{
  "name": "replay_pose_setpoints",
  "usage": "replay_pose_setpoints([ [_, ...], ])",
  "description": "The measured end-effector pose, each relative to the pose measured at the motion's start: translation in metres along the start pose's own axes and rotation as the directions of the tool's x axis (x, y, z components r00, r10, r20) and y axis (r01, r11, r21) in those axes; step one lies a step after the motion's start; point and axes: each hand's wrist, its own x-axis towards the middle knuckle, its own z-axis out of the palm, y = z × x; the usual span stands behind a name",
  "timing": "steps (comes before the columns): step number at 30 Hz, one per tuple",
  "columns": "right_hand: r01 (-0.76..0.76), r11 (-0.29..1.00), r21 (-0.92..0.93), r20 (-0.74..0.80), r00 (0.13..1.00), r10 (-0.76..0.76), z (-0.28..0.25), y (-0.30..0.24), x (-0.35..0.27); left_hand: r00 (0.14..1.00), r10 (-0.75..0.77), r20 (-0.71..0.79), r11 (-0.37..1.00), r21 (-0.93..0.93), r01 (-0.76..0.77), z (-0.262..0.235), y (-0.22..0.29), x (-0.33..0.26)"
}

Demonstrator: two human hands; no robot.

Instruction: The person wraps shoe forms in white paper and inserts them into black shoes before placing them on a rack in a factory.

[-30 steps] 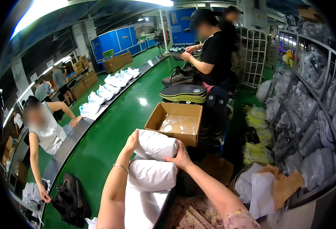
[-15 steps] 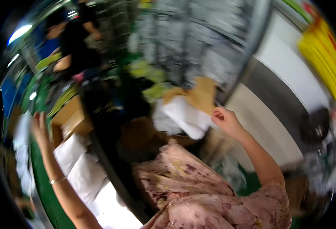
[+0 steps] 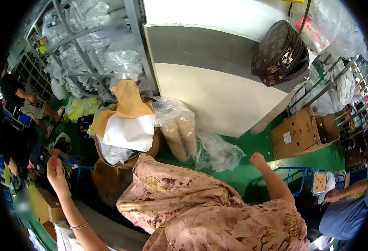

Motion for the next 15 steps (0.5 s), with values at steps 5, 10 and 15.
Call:
replay_pose_setpoints([
  [5,0.278,0.941,-0.191,0.236,0.944,-0.231,0.074,0.033,0.018,0.985,-0.052,0.166,0.998,0.046,0.045,0.073,-0.017,-0.015],
  [10,0.012,0.995,0.096,0.371,0.927,-0.047,0.078,-0.019,0.030,0.955,-0.180,0.237,0.981,0.109,0.158,0.125,-0.048,-0.067],
  [15,-0.088,0.975,0.203,0.369,0.929,0.007,0.079,-0.037,0.048,0.894,-0.340,0.293,0.939,0.150,0.308,0.145,-0.085,-0.119],
])
